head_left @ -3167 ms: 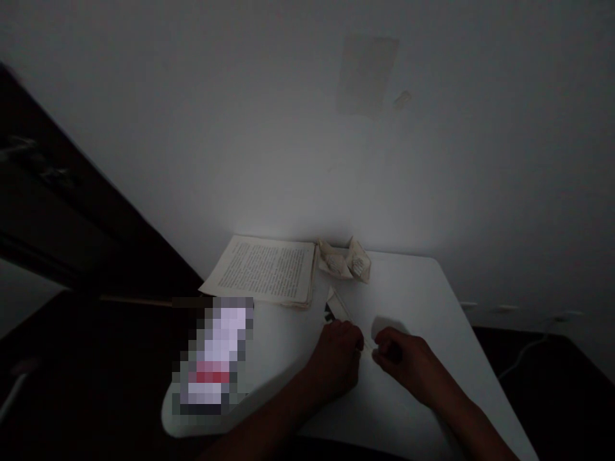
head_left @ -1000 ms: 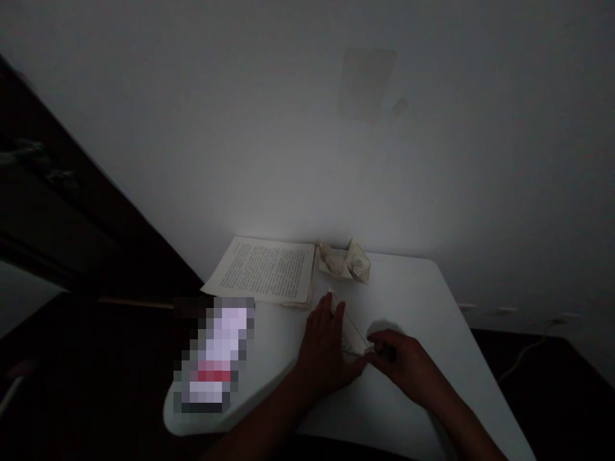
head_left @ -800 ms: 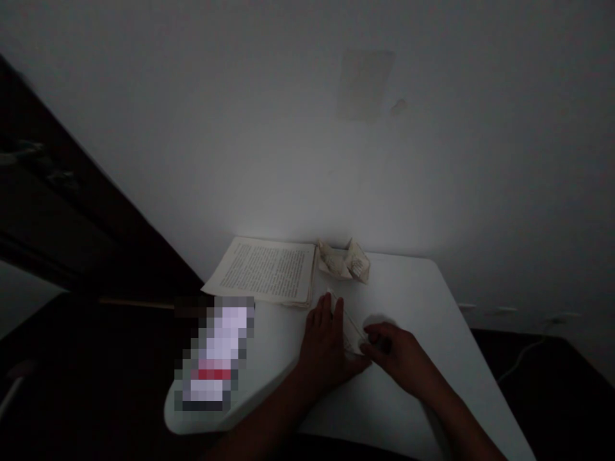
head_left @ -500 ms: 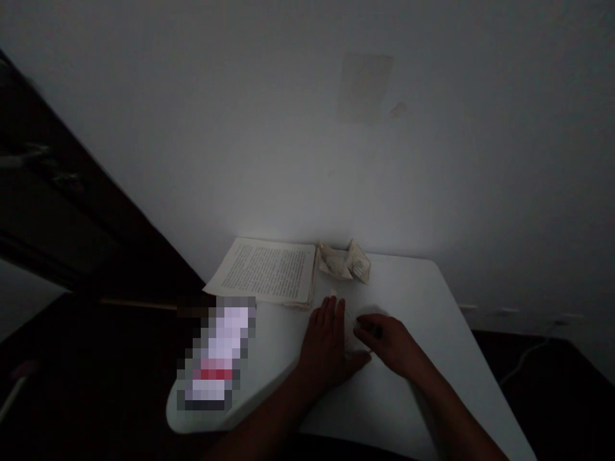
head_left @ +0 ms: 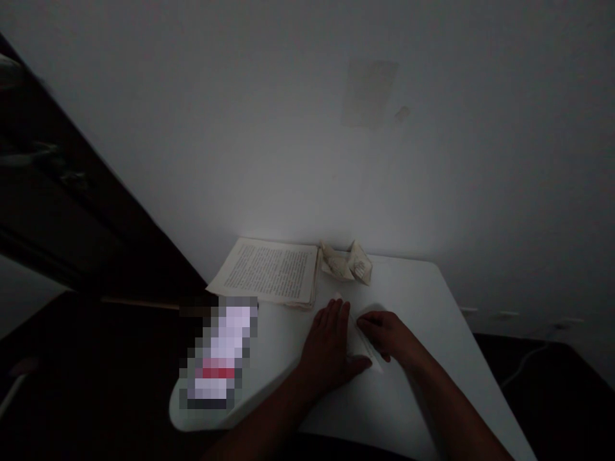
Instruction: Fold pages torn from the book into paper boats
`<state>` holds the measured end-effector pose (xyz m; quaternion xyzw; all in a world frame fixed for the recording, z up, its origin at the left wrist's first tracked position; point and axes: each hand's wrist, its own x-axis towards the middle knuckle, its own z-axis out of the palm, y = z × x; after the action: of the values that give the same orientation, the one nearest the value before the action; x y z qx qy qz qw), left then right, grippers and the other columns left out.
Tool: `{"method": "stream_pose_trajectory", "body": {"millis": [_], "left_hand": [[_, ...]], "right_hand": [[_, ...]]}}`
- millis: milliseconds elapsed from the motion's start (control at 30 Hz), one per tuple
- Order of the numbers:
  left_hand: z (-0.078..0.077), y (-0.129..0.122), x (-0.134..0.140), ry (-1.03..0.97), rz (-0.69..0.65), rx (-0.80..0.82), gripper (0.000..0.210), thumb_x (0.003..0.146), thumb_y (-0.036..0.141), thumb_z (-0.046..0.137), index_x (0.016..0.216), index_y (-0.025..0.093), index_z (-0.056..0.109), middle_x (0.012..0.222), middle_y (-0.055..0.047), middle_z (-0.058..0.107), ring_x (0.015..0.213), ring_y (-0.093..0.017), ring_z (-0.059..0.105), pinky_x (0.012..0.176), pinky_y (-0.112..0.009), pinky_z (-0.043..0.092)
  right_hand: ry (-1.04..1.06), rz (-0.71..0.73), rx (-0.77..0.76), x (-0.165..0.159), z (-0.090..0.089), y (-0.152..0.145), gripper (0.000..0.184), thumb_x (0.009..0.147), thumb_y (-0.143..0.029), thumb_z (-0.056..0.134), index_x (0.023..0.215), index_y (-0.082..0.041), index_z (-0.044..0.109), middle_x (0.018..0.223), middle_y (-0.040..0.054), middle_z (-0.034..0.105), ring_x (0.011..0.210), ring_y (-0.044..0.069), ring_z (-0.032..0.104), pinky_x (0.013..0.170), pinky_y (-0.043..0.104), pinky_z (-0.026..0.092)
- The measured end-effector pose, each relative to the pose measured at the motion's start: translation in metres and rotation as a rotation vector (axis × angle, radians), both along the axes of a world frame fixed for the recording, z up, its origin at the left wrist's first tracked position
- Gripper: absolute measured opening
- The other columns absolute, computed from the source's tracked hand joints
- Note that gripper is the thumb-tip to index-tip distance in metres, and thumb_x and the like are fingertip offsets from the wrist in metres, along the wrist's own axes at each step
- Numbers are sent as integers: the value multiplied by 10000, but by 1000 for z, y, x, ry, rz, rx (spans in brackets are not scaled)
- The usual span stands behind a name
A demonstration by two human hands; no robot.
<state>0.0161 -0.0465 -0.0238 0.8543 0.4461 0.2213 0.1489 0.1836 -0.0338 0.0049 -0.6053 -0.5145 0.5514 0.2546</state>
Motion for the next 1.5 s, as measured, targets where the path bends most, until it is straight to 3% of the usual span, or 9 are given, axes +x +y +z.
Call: {"method": "stream_pose_trajectory", "body": {"millis": [433, 700, 833, 967, 1067, 1200, 1367, 1500], "left_hand": [[5, 0, -4, -103, -65, -36, 984, 628, 514, 691, 1395, 173, 176, 1429, -173, 304, 1312, -338, 271, 1025, -544, 285], [3, 0, -8, -263, -13, -144, 971, 604, 345, 740, 1394, 223, 188, 1435, -120, 294, 1310, -307, 280, 1042, -521, 303], [5, 4, -12, -459, 6, -192, 856, 643, 255, 710, 1361, 238, 242, 1391, -112, 346, 1271, -282, 347, 1027, -495, 338], [11, 8, -13, -696, 138, -256, 662, 709, 227, 656, 1294, 217, 347, 1315, -104, 435, 1201, -234, 442, 979, -413, 408], [12, 11, -14, -845, 227, -418, 540, 759, 252, 615, 1258, 195, 417, 1251, -107, 522, 1148, -219, 509, 942, -389, 443], [13, 17, -16, -918, 171, -614, 328, 779, 295, 604, 1077, 158, 600, 1034, -82, 671, 974, -222, 625, 868, -365, 489], [14, 20, -19, -999, 153, -682, 246, 740, 274, 641, 948, 148, 673, 925, -57, 711, 865, -220, 662, 779, -317, 515], [14, 20, -19, -959, 175, -683, 213, 756, 301, 617, 887, 150, 690, 849, -46, 718, 792, -200, 664, 717, -284, 510]], "right_hand": [[-27, 58, 16, -5, -3, -1, 275, 740, -429, 570, 640, -174, 549, 362, -97, 396, 269, 58, 341, 264, 179, 245], [67, 16, 110, -8, -5, -3, 244, 698, -396, 629, 703, -154, 605, 445, -63, 506, 334, 78, 434, 332, 200, 334], [160, -78, 148, -7, -7, -4, 242, 645, -369, 692, 691, -163, 573, 497, -52, 546, 356, 83, 460, 360, 216, 371], [224, -195, 207, -1, -8, -7, 273, 630, -382, 724, 700, -170, 566, 526, -51, 548, 382, 84, 473, 391, 229, 395], [262, -244, 256, 2, -12, -9, 279, 638, -384, 728, 725, -177, 563, 552, -52, 545, 405, 86, 480, 408, 235, 403], [246, -268, 294, 1, -17, -8, 290, 625, -375, 744, 750, -178, 571, 560, -45, 553, 437, 90, 481, 427, 234, 403], [240, -195, 295, -2, -17, -7, 326, 684, -381, 703, 928, -178, 626, 675, -4, 625, 553, 110, 531, 490, 228, 412], [226, -72, 251, -2, -14, -9, 243, 744, -400, 641, 731, -157, 643, 577, -13, 579, 487, 89, 462, 449, 217, 351]]}}
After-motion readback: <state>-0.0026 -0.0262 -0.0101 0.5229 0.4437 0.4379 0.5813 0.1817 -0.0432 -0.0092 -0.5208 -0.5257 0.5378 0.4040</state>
